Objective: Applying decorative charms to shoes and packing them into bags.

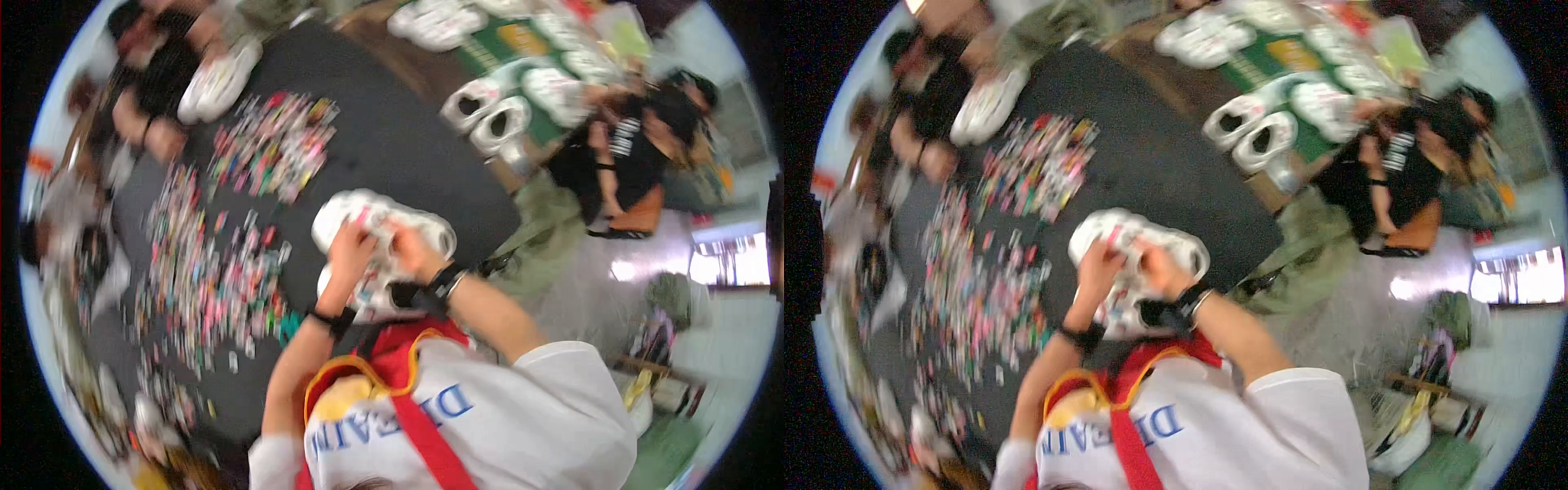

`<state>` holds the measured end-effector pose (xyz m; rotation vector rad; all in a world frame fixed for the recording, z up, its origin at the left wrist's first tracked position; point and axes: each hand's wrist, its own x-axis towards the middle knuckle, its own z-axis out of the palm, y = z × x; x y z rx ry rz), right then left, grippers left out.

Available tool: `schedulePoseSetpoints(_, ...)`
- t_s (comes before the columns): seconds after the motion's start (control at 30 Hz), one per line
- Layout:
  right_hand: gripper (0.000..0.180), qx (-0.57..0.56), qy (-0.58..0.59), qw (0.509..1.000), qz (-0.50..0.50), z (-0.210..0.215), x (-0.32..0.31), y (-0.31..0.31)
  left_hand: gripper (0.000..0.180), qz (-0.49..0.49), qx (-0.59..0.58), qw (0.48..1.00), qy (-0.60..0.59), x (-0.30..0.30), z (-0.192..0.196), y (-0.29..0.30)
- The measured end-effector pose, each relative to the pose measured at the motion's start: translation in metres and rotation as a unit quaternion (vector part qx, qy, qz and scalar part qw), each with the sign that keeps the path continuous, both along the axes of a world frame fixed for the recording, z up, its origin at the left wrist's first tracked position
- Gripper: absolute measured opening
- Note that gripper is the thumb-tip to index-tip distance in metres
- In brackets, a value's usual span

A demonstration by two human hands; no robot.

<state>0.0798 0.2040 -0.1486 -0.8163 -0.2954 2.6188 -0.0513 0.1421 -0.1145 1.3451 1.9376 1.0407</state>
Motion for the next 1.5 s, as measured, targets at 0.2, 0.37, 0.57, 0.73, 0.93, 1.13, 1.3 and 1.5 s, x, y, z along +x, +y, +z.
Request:
schedulePoseSetpoints(0.2,0.026,0.066,-0.055,0.995,-0.056,0.012,-0.014,0.005,0.012,0.092,-0.010,0.995,-0.023,0.007,0.008,0.000)
schedulePoseSetpoints(0.37,0.028,0.064,-0.052,0.996,-0.023,0.013,-0.017,-0.007,0.012,0.114,0.005,0.993,-0.028,0.010,0.000,-0.015)
schedulePoseSetpoints(0.57,0.033,0.116,-0.117,0.986,-0.021,0.028,-0.021,-0.007,0.012,0.131,0.036,0.987,-0.092,0.011,0.000,-0.023)
schedulePoseSetpoints(0.73,0.040,0.034,-0.022,0.998,-0.038,0.013,-0.024,0.003,0.010,0.233,0.186,0.923,-0.242,-0.029,0.010,-0.023)
schedulePoseSetpoints(0.93,0.036,0.052,-0.072,0.995,-0.052,0.001,-0.019,0.006,0.029,0.342,0.016,0.883,-0.321,-0.090,0.009,-0.058)
schedulePoseSetpoints(1.13,0.036,0.061,-0.083,0.993,-0.050,-0.002,-0.020,0.004,0.024,0.364,-0.028,0.898,-0.246,-0.133,-0.037,-0.082)
schedulePoseSetpoints(1.3,0.033,0.084,-0.043,0.994,-0.049,0.012,-0.020,-0.002,0.026,0.349,-0.041,0.936,-0.031,-0.150,-0.048,-0.086)
schedulePoseSetpoints(1.5,0.032,0.075,-0.046,0.996,0.017,0.016,-0.021,0.005,0.028,0.423,-0.072,0.899,0.087,-0.163,-0.057,-0.111)
